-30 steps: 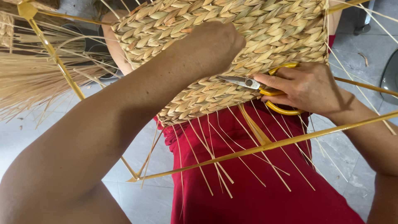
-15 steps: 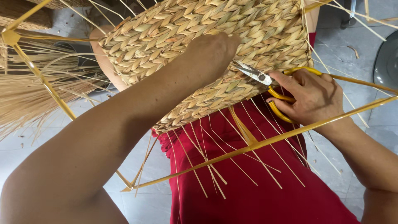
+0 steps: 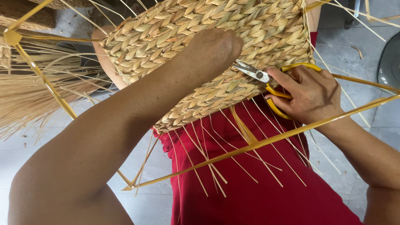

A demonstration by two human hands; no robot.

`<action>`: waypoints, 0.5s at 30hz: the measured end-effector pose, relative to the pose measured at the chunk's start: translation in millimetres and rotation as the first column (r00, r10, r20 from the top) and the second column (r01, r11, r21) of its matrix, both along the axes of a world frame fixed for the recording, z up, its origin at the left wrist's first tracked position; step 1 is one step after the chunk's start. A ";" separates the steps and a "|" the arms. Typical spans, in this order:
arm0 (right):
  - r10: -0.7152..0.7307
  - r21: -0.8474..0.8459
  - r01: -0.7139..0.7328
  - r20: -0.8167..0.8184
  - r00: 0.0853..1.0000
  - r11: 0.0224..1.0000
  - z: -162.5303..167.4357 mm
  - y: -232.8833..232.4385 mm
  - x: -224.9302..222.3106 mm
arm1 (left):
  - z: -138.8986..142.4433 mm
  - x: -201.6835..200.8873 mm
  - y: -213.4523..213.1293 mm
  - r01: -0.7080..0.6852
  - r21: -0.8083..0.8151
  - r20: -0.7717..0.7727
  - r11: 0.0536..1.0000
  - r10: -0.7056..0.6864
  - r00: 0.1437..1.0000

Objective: The person sits with a woven water hyacinth basket on their lap and trims excess woven strands with yellow-handled scissors. They then turn the basket frame over and weave thin strands into the yellow frame, pulling and threading the strands by hand to continue the basket.

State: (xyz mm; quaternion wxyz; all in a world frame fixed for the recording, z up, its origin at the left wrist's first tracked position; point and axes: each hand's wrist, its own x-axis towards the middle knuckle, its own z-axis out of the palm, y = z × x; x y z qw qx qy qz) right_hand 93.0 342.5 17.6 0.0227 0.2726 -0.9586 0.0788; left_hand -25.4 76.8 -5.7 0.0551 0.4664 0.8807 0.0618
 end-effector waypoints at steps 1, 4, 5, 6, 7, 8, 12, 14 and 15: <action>0.011 -0.006 -0.011 -0.017 1.000 1.000 -0.6 0.4 -0.2 | 1.1 -0.1 1.6 0.014 0.013 -0.022 1.000 -0.014 1.000; 0.020 0.050 -0.018 -0.041 0.999 0.999 -3.4 1.8 -0.5 | 4.4 -2.5 7.1 -0.004 0.040 0.041 0.999 0.002 0.999; 0.013 0.052 -0.011 -0.035 0.999 0.999 -4.8 2.9 -0.4 | 4.9 -3.3 8.9 -0.005 0.032 0.059 0.999 0.003 0.998; 0.005 0.053 -0.003 -0.028 1.000 0.999 -6.6 4.1 0.0 | 4.9 -4.0 10.6 -0.006 0.023 0.079 1.000 0.004 0.997; -0.002 0.055 0.004 -0.022 1.000 0.998 -8.6 5.6 0.3 | 4.7 -4.5 11.6 -0.007 0.014 0.098 1.000 0.005 0.995; 0.014 0.057 -0.012 -0.035 0.999 0.998 -11.1 6.9 0.3 | 3.8 -4.5 11.6 -0.012 0.026 0.088 1.000 0.010 0.996; 0.066 0.017 -0.065 -0.084 0.994 0.998 -20.0 11.4 -1.0 | 0.4 -4.0 13.8 -0.043 0.040 0.072 0.998 0.040 0.997; 0.072 -0.011 -0.074 -0.102 0.992 0.997 -21.1 11.5 -1.9 | 0.7 -5.8 15.4 -0.067 0.079 0.073 0.995 0.061 0.995; 0.070 -0.018 -0.072 -0.108 0.992 0.997 -20.1 11.1 -1.8 | 1.8 -7.6 16.0 -0.082 0.120 0.073 0.989 0.073 0.995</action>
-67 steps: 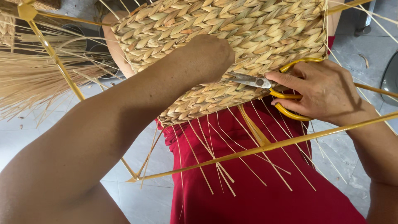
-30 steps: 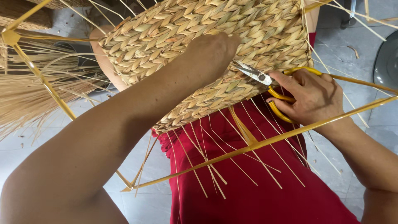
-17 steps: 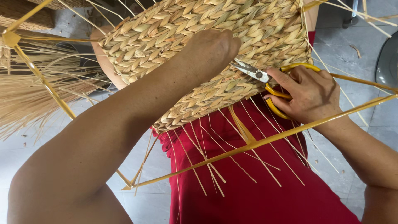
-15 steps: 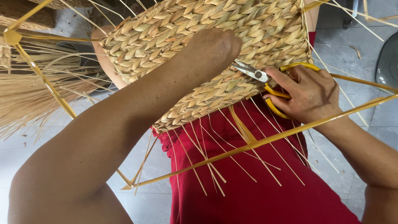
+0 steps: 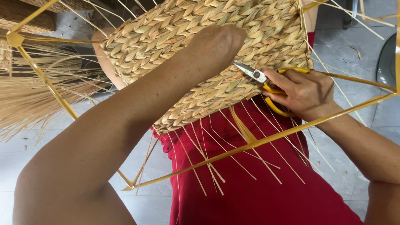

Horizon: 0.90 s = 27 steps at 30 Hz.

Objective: The person sits with a woven water hyacinth basket on their lap and trims excess woven strands with yellow-handled scissors. They then turn the basket frame over and weave thin strands into the yellow frame, pulling and threading the strands by hand to continue the basket.

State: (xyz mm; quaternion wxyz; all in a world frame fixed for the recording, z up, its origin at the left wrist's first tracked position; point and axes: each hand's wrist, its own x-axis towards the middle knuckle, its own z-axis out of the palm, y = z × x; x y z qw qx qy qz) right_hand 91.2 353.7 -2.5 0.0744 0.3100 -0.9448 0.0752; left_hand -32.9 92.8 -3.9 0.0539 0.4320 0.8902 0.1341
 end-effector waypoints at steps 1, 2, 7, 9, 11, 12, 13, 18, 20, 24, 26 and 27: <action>-0.001 -0.008 0.001 -0.005 1.000 1.000 2.1 -0.7 0.8 | 1.5 -1.5 0.1 -0.016 0.041 -0.001 0.999 0.016 1.000; -0.017 0.012 0.017 0.034 0.999 1.000 5.2 -1.5 1.7 | 3.4 -4.0 -0.6 -0.038 0.020 0.074 0.999 0.037 0.997; -0.196 0.097 0.185 0.129 0.972 0.978 29.1 -4.6 15.8 | 9.7 -2.9 -6.5 -0.010 -0.010 0.177 1.000 0.011 0.984; -0.200 0.045 0.196 0.130 0.971 0.980 33.0 -7.8 16.9 | 8.3 -0.5 -2.4 0.006 -0.025 0.189 1.000 -0.001 0.982; -0.197 0.034 0.194 0.150 0.969 0.980 33.8 -10.4 15.6 | 6.6 2.1 -2.0 0.029 -0.045 0.156 0.999 -0.022 0.987; -0.195 0.049 0.189 0.166 0.967 0.981 32.5 -11.7 13.2 | 6.1 2.4 -3.2 0.046 -0.057 0.114 0.997 -0.039 0.993; -0.190 0.063 0.181 0.178 0.966 0.981 31.1 -12.5 10.8 | 5.7 2.5 -4.6 0.059 -0.071 0.068 0.996 -0.054 0.996; -0.201 0.053 0.195 0.176 0.964 0.979 29.2 -9.6 12.7 | 9.7 2.8 -7.4 0.047 -0.130 0.118 0.990 -0.031 0.992; -0.180 0.013 0.180 0.154 0.972 0.984 28.1 -7.9 13.8 | 12.6 2.5 -5.2 0.062 -0.123 0.109 0.991 -0.048 0.993; -0.098 -0.049 0.100 0.046 0.994 0.994 19.7 -11.1 8.0 | 15.5 1.8 -2.7 0.052 -0.208 0.229 0.977 -0.003 0.973; -0.087 -0.027 0.087 0.008 0.996 0.996 15.1 -14.2 4.8 | 14.5 1.9 -3.3 0.049 -0.193 0.227 0.980 -0.004 0.974; -0.080 -0.016 0.080 -0.001 0.997 0.997 13.9 -15.0 4.0 | 13.4 2.3 -3.3 0.056 -0.129 0.170 0.990 -0.033 0.985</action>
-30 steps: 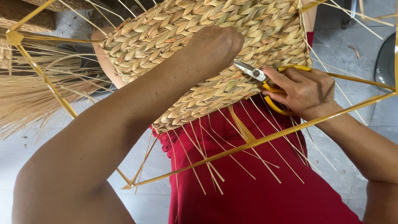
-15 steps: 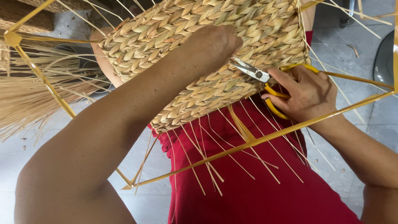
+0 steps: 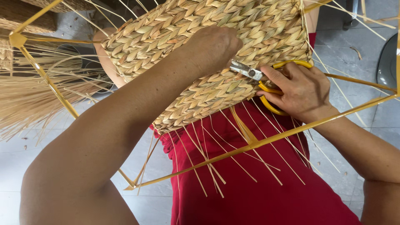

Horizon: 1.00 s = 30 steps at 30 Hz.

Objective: The person sits with a woven water hyacinth basket on their lap and trims excess woven strands with yellow-handled scissors. They then turn the basket frame over and weave thin strands into the yellow frame, pulling and threading the strands by hand to continue the basket.

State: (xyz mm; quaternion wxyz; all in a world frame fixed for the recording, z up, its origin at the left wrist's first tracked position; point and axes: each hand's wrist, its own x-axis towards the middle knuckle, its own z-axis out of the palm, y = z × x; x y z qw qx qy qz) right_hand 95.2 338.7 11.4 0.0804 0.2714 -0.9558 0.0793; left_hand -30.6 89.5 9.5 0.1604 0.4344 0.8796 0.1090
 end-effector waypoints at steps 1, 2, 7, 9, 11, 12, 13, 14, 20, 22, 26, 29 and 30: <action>0.007 0.012 -0.007 -0.005 1.000 1.000 -0.8 -0.4 0.0 | -1.2 0.6 -0.9 0.018 0.067 -0.055 0.998 -0.014 0.998; 0.017 0.014 -0.017 -0.015 1.000 1.000 -1.0 -0.2 1.1 | -2.6 1.5 -1.3 0.005 0.056 -0.036 0.998 -0.003 0.999; 0.054 0.057 -0.053 -0.021 0.998 0.997 -3.1 4.0 2.8 | -4.6 1.3 5.2 -0.043 0.027 -0.014 0.999 0.043 0.999; 0.049 0.045 -0.051 0.029 0.998 0.998 -6.3 4.5 1.9 | -1.7 0.7 8.8 -0.101 0.031 0.028 0.994 0.100 0.995; 0.049 0.002 -0.050 0.053 0.997 0.999 -8.8 5.8 1.6 | 3.2 0.6 11.2 -0.169 0.014 0.116 0.985 0.167 0.979; 0.049 -0.035 -0.047 0.050 0.998 0.998 -8.8 7.3 3.1 | 6.1 -0.2 11.9 -0.204 -0.007 0.180 0.979 0.202 0.963; 0.048 -0.072 -0.044 0.047 0.998 0.996 -8.6 9.5 3.8 | 8.9 -0.3 13.3 -0.237 -0.030 0.242 0.971 0.237 0.941; 0.002 -0.029 0.002 0.128 0.992 1.000 -7.1 12.9 5.4 | 11.4 0.7 14.7 -0.245 -0.021 0.281 0.969 0.240 0.929; -0.082 0.081 0.064 0.233 0.969 0.995 13.2 39.2 31.6 | 10.9 23.7 19.0 -0.058 0.015 0.302 0.998 0.051 0.952; -0.048 0.141 0.019 0.203 0.978 0.990 16.2 42.0 34.3 | 6.7 31.8 18.8 0.053 0.058 0.262 0.997 -0.066 0.963; -0.005 0.111 -0.017 0.201 0.980 0.994 18.6 36.7 33.3 | 4.4 36.8 20.2 0.129 -0.017 0.114 0.991 -0.126 0.985; 0.047 0.061 -0.060 0.200 0.979 0.996 18.4 27.7 29.4 | 11.7 33.3 21.5 0.113 -0.197 0.279 0.974 -0.055 0.959; 0.050 0.038 -0.060 0.223 0.974 0.997 17.4 24.4 27.0 | 15.6 31.1 20.3 0.121 -0.200 0.269 0.972 -0.064 0.961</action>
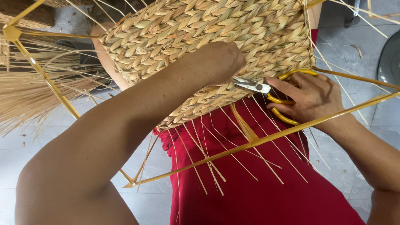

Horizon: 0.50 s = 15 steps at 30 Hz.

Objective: The person sits with a woven water hyacinth basket on their lap and trims excess woven strands with yellow-handled scissors. They then turn the basket frame over and weave thin strands into the yellow frame, pulling and threading the strands by hand to continue the basket.

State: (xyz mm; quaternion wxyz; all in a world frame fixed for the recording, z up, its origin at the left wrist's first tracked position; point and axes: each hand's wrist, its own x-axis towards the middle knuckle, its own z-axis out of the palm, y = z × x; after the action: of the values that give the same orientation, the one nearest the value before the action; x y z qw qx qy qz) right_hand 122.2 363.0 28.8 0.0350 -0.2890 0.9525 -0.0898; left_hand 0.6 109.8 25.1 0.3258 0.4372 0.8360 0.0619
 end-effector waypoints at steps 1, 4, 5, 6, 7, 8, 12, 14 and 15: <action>-0.001 -0.021 0.001 0.024 1.000 1.000 -1.0 -3.1 -2.3 | 4.0 -1.5 -0.3 0.009 -0.002 -0.010 1.000 -0.009 1.000; 0.050 -0.032 -0.051 -0.011 0.999 0.998 -4.8 -11.9 -8.2 | 15.7 -2.7 -1.2 -0.043 -0.073 0.106 0.996 0.051 0.993; 0.072 -0.035 -0.074 -0.043 0.996 0.997 -5.7 -13.6 -10.0 | 18.9 -2.6 -1.4 -0.038 -0.071 0.102 0.997 0.045 0.994; 0.093 -0.037 -0.096 -0.076 0.993 0.995 -6.3 -14.6 -11.2 | 21.6 -2.7 -1.0 -0.032 -0.069 0.097 0.997 0.038 0.995; 0.113 -0.038 -0.118 -0.110 0.988 0.992 -6.6 -14.9 -11.9 | 23.7 -3.3 -0.3 -0.025 -0.065 0.090 0.998 0.030 0.995; 0.110 -0.029 -0.114 -0.107 0.988 0.993 -6.7 -14.5 -12.1 | 25.4 -4.2 0.5 -0.028 -0.063 0.093 0.998 0.034 0.995; 0.124 0.039 -0.120 -0.122 0.985 0.992 -9.6 -10.8 -10.2 | 26.6 -3.9 4.5 -0.060 -0.125 0.119 0.990 0.075 0.990; 0.148 0.048 -0.143 -0.152 0.977 0.989 -13.6 -8.8 -9.0 | 24.4 -3.7 5.6 -0.067 -0.153 0.123 0.986 0.087 0.989; 0.164 0.028 -0.162 -0.172 0.971 0.986 -16.4 -8.3 -8.5 | 22.9 -4.2 5.4 -0.066 -0.150 0.119 0.986 0.084 0.989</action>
State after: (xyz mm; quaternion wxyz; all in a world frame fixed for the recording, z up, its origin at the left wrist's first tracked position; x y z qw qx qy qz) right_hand 113.7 354.7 12.4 -0.0392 -0.3729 0.9254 -0.0547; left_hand -3.6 115.2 48.0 0.4059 0.3755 0.8323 0.0398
